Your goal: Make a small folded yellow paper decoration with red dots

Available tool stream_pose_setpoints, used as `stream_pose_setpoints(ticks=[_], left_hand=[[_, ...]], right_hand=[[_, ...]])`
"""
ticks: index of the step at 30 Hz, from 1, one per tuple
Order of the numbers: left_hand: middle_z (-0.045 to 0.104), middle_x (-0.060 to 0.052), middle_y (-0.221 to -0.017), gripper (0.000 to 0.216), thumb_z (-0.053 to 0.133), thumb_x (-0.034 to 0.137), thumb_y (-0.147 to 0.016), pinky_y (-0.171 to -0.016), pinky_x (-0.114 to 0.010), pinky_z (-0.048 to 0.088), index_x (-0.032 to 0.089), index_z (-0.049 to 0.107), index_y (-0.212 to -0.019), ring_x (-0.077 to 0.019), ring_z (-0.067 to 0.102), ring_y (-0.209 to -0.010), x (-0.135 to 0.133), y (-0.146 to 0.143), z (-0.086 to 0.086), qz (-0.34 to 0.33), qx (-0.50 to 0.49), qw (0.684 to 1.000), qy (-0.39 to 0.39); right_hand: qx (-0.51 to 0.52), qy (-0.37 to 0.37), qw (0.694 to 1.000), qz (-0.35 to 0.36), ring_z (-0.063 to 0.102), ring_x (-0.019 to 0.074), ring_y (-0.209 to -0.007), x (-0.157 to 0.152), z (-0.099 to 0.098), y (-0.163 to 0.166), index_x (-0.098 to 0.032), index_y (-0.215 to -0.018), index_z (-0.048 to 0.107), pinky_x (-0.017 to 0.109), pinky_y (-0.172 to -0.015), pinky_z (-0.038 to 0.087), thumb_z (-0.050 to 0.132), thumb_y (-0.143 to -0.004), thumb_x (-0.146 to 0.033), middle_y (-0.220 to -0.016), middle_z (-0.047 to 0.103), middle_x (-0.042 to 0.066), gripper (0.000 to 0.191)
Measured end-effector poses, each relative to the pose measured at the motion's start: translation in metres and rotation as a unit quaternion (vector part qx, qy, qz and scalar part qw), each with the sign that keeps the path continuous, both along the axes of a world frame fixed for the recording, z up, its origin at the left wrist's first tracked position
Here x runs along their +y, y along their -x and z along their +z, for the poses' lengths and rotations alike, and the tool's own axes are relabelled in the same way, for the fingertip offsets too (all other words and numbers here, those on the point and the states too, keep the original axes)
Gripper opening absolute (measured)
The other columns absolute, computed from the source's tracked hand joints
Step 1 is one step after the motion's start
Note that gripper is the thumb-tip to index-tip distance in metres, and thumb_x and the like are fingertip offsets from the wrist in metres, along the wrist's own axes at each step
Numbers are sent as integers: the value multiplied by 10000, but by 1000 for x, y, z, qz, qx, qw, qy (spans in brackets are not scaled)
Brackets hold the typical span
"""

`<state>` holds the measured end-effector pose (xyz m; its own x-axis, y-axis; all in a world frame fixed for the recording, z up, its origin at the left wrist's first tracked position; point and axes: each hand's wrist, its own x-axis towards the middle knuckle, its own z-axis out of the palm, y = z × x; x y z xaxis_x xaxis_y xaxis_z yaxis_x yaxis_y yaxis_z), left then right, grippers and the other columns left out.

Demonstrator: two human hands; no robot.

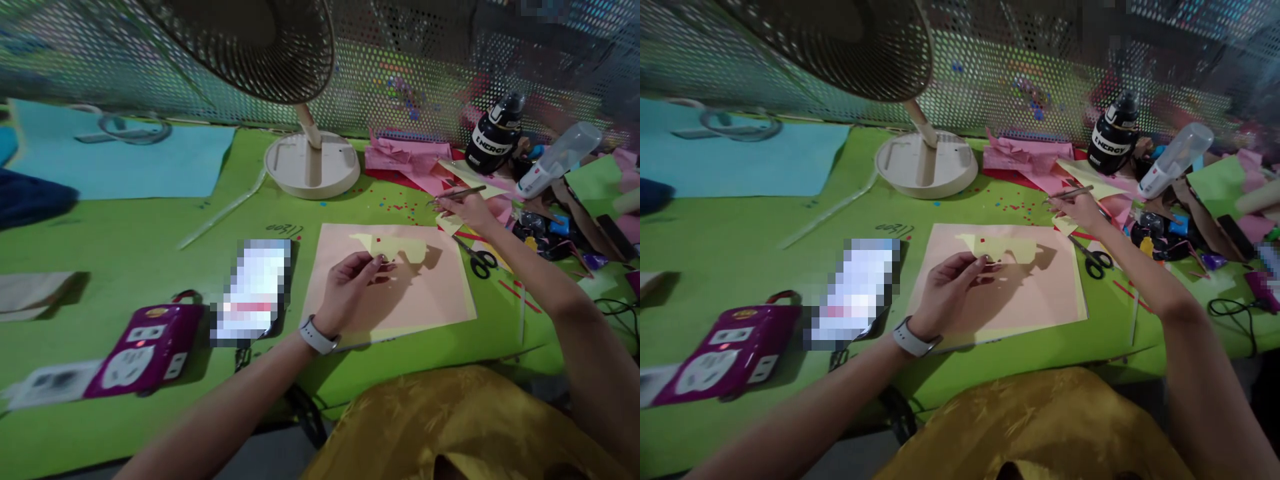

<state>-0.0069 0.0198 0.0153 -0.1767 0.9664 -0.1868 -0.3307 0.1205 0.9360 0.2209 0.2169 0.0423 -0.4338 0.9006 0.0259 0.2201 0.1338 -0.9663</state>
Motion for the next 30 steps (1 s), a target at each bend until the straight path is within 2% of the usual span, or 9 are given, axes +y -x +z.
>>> stream_pose_setpoints(ticks=[4,10,22,30], left_hand=[[748,-44,-819,322,825,443,-714,-692,-284,613,176,681,-820,-207,741,-825,-1,0,3,-2,-13,1000,7],[753,-49,-802,324,828,452,-708,-701,-296,614,182,696,-829,-209,739,-813,-2,0,7,-4,-14,1000,20],[755,-48,-807,306,818,431,-730,-702,-282,608,171,701,-841,-192,731,-797,-2,0,7,-8,-17,1000,21],[756,-43,-801,285,817,416,-739,-689,-251,604,171,707,-835,-178,732,-798,-2,1,6,-16,-19,1000,17]], right_hand=[[-25,-21,999,10,711,173,-742,17,-6,11,-190,-838,703,264,-594,577,805,-697,-462,-800,737,38,323],[-52,-27,998,19,708,168,-723,24,-12,20,-201,-856,718,254,-563,559,781,-742,-385,-808,753,37,225],[-59,-11,998,5,719,172,-709,30,-18,22,-159,-841,726,223,-530,528,781,-755,-406,-797,765,77,267],[-67,18,997,24,735,183,-741,31,-8,22,-148,-848,720,216,-542,527,805,-747,-353,-782,764,73,244]])
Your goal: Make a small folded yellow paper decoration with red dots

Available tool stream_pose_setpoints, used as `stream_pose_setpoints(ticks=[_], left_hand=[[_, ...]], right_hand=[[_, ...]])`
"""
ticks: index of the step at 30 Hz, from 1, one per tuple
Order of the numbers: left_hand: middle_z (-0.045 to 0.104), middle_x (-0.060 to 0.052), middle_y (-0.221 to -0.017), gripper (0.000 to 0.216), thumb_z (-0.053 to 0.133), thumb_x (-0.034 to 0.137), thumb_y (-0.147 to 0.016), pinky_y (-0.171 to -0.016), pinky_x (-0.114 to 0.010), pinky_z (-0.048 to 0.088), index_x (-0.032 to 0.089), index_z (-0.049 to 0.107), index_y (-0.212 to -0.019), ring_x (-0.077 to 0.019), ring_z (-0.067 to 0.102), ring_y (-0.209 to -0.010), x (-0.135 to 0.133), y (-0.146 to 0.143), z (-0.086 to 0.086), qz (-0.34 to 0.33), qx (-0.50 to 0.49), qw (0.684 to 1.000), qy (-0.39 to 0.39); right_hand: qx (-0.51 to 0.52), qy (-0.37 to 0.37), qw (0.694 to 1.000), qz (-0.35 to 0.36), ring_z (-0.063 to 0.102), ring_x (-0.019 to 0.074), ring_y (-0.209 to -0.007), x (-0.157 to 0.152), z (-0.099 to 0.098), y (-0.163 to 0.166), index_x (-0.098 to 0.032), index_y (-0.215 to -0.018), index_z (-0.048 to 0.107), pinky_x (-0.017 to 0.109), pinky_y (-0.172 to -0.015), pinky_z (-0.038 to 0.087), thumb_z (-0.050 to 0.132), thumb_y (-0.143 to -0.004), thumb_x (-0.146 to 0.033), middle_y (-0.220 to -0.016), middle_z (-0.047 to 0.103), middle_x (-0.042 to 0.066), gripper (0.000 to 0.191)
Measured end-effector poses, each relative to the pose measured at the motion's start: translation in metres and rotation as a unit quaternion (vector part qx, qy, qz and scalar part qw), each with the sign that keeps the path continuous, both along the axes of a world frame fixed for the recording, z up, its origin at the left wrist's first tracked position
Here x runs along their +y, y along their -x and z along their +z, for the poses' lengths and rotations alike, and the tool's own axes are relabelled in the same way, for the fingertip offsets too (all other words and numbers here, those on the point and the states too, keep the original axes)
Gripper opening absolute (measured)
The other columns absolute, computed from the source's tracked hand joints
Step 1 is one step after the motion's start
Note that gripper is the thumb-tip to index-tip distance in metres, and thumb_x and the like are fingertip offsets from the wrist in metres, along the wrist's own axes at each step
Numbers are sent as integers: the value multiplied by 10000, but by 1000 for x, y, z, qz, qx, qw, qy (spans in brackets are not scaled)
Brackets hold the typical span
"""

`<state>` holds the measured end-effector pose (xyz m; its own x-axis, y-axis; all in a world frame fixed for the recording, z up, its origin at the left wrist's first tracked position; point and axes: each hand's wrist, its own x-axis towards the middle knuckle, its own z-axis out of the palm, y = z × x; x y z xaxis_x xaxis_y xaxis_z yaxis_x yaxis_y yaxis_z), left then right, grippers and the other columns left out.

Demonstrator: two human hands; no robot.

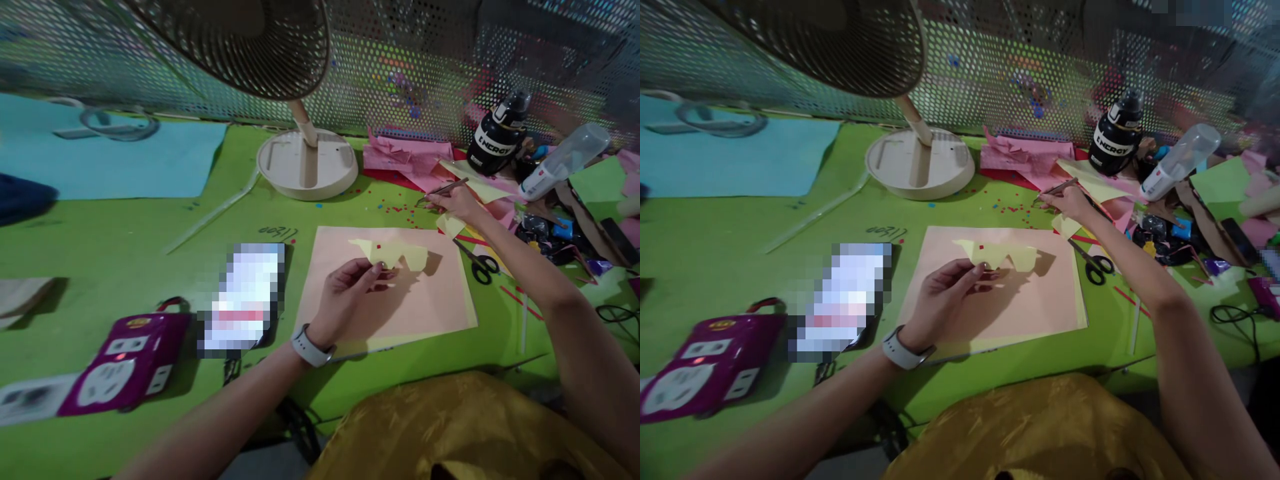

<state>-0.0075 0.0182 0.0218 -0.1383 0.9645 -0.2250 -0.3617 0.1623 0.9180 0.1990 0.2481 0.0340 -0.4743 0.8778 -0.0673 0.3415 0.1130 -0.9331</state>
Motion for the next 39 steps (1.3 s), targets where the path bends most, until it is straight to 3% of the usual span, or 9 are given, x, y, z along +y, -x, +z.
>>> stream_pose_setpoints(ticks=[13,17,22,27,31,39], left_hand=[[758,-38,-803,280,821,400,-739,-677,-233,603,166,702,-834,-172,738,-799,0,0,0,1,-10,1000,0],[761,-44,-822,285,815,402,-746,-673,-238,605,163,699,-847,-177,739,-809,1,0,-1,3,-5,1000,-2],[768,-47,-819,284,804,410,-754,-651,-243,606,171,682,-848,-173,742,-768,1,-2,-2,-1,-12,1000,1],[773,-59,-837,328,795,447,-744,-638,-258,606,176,658,-867,-171,741,-727,1,-4,-2,-13,-10,1000,6],[766,-62,-846,359,766,494,-754,-642,-283,614,181,626,-861,-216,752,-836,1,-5,0,-9,19,1000,10],[767,-63,-839,373,762,522,-746,-626,-288,618,187,630,-845,-215,753,-797,1,-6,3,-16,10,1000,9]], right_hand=[[3,-34,999,-36,731,185,-733,-3,-9,2,-151,-805,716,229,-546,536,782,-743,-447,-793,767,94,310],[27,-27,997,-61,736,184,-744,-9,-2,1,-159,-784,687,213,-516,521,789,-722,-465,-782,759,80,329],[96,-40,992,-68,742,191,-739,-51,28,-2,-171,-839,677,212,-478,512,792,-691,-541,-795,757,62,415],[118,4,993,-17,747,184,-735,-114,53,10,-182,-845,689,224,-503,541,782,-725,-511,-783,763,53,363],[115,16,993,15,745,181,-728,-138,51,23,-166,-848,698,243,-537,561,766,-752,-480,-786,766,58,335],[120,7,993,13,744,176,-761,-142,40,30,-202,-859,701,300,-685,615,745,-783,-450,-817,759,41,263]])
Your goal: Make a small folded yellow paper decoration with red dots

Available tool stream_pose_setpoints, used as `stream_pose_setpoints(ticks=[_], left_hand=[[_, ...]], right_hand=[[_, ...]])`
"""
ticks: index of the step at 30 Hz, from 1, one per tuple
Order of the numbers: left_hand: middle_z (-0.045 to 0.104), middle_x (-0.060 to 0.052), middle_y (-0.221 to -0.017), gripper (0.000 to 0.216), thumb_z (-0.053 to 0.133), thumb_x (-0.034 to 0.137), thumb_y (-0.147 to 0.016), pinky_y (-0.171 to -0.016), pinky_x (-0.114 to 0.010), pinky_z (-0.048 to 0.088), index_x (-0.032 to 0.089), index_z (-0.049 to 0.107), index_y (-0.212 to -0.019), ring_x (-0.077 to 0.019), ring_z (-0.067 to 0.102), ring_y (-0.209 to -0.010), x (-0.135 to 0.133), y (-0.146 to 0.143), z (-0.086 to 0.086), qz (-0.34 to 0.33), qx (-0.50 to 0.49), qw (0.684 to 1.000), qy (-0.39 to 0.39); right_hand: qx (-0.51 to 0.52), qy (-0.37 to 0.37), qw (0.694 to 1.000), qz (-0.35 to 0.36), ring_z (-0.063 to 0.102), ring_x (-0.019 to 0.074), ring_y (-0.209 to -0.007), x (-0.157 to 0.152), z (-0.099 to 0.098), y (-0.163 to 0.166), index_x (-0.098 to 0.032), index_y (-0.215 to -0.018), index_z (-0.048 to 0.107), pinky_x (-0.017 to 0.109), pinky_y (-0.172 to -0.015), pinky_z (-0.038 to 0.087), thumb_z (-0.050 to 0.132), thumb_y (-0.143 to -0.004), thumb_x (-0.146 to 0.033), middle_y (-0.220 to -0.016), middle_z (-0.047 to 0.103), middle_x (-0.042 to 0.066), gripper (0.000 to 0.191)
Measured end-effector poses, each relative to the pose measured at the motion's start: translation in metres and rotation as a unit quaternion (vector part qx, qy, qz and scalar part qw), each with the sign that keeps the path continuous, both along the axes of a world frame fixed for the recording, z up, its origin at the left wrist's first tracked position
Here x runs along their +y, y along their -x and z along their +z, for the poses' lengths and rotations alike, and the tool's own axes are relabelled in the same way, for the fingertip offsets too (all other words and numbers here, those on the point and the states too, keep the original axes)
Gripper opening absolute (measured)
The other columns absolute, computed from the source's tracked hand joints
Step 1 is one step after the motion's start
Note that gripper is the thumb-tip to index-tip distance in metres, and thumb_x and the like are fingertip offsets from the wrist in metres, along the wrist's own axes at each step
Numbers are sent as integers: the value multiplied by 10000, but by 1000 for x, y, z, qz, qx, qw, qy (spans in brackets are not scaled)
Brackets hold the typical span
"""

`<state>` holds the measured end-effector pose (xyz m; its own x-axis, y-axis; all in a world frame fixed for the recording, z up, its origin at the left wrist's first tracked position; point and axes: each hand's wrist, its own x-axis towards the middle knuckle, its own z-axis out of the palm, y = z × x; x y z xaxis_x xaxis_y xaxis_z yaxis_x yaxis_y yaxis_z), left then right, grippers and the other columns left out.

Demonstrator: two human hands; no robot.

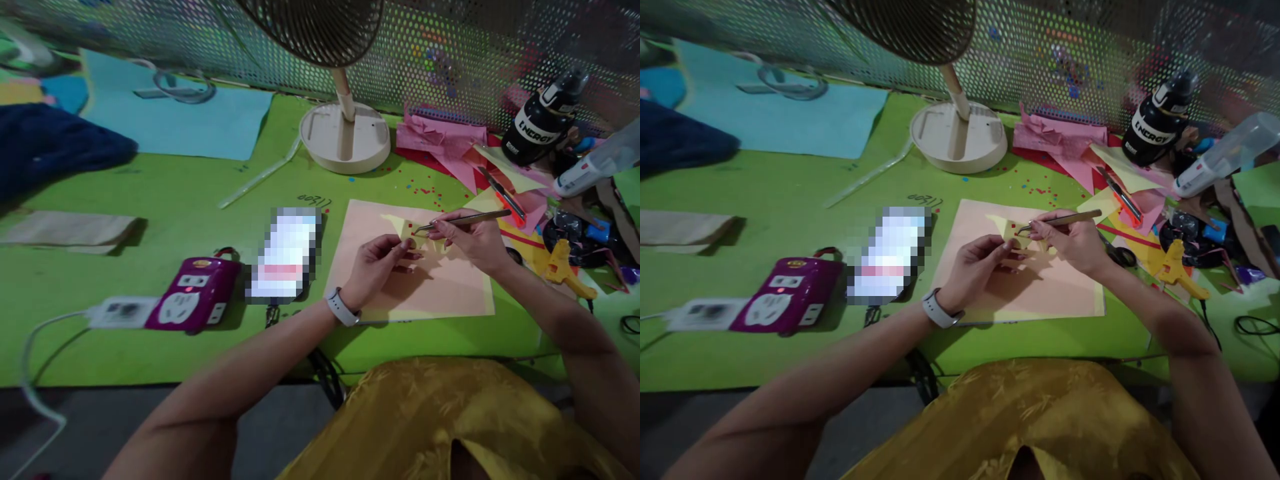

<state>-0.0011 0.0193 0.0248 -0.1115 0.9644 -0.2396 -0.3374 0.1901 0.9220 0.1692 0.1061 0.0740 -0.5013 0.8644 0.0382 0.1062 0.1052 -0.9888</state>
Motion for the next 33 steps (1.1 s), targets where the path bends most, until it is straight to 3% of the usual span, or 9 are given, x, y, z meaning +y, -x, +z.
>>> stream_pose_setpoints(ticks=[18,33], left_hand=[[734,-27,-768,393,799,515,-705,-580,-267,603,189,633,-848,-225,752,-803,0,0,2,11,-12,1000,-10],[725,-18,-825,407,808,505,-693,-602,-276,607,207,611,-888,-212,747,-808,-1,0,0,8,-10,1000,-19]], right_hand=[[-2,-64,998,2,744,167,-768,-12,3,-3,-225,-883,721,305,-704,626,719,-821,-350,-900,751,28,140],[-48,-116,992,-6,741,180,-783,-17,8,-6,-262,-914,737,326,-709,621,689,-849,-385,-881,760,19,147]])
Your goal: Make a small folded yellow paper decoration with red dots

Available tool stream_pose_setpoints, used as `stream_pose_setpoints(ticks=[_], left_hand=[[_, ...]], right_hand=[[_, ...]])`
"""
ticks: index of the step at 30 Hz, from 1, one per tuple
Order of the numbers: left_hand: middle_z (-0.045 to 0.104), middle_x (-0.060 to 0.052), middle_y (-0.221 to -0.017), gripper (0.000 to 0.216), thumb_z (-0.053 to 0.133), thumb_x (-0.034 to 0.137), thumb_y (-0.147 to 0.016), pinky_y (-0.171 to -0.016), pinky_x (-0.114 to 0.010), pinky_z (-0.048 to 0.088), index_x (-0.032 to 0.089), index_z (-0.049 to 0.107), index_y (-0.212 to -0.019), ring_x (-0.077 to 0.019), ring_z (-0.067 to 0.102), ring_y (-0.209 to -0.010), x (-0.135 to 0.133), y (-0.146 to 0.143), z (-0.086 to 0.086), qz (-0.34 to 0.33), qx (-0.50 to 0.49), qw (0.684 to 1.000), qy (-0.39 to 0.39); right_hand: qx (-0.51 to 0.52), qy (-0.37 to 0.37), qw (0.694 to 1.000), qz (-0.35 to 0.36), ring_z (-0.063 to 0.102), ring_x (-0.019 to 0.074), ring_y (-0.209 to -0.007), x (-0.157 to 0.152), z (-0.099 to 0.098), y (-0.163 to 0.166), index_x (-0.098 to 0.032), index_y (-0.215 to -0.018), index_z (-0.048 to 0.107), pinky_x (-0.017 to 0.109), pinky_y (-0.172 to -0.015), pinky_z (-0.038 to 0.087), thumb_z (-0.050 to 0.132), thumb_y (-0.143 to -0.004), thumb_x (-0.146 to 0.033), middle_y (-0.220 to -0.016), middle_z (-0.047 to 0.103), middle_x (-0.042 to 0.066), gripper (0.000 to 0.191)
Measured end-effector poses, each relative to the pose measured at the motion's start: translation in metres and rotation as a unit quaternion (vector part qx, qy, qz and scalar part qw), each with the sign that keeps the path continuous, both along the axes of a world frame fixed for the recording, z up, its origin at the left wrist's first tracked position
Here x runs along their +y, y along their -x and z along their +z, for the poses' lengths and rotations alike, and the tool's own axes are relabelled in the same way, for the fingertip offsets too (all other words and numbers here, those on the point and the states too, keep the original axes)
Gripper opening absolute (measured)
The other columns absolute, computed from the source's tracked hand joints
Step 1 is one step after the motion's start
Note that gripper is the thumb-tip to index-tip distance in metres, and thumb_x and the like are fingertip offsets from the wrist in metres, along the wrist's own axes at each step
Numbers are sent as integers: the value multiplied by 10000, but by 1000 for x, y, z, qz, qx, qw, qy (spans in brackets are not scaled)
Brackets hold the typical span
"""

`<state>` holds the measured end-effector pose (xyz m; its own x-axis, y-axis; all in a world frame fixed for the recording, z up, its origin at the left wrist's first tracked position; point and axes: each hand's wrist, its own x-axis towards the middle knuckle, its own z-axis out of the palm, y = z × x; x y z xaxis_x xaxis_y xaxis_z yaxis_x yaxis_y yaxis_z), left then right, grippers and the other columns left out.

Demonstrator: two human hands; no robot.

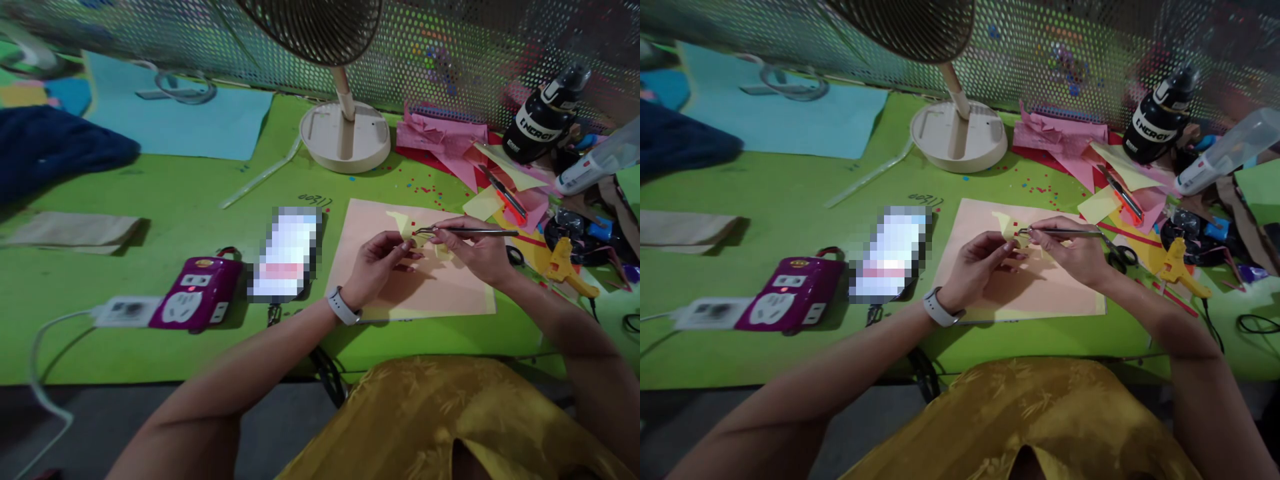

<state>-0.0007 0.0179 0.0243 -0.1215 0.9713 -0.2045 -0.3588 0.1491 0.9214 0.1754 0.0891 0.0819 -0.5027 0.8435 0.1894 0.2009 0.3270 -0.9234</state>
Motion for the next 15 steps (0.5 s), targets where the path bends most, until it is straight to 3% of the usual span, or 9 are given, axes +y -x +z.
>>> stream_pose_setpoints(ticks=[8,15], left_hand=[[726,-15,-810,389,820,480,-694,-599,-266,607,205,618,-881,-198,744,-775,0,0,-1,0,-25,1000,-6],[732,-12,-799,404,833,479,-677,-678,-316,624,201,610,-866,-214,749,-814,1,1,-1,4,-21,1000,-8]], right_hand=[[15,5,1000,-16,745,185,-775,-3,-3,-4,-258,-901,730,324,-697,623,699,-839,-415,-883,759,25,171],[83,106,990,-35,740,169,-722,2,-15,-2,-247,-891,702,295,-616,614,736,-789,-471,-827,756,18,249]])
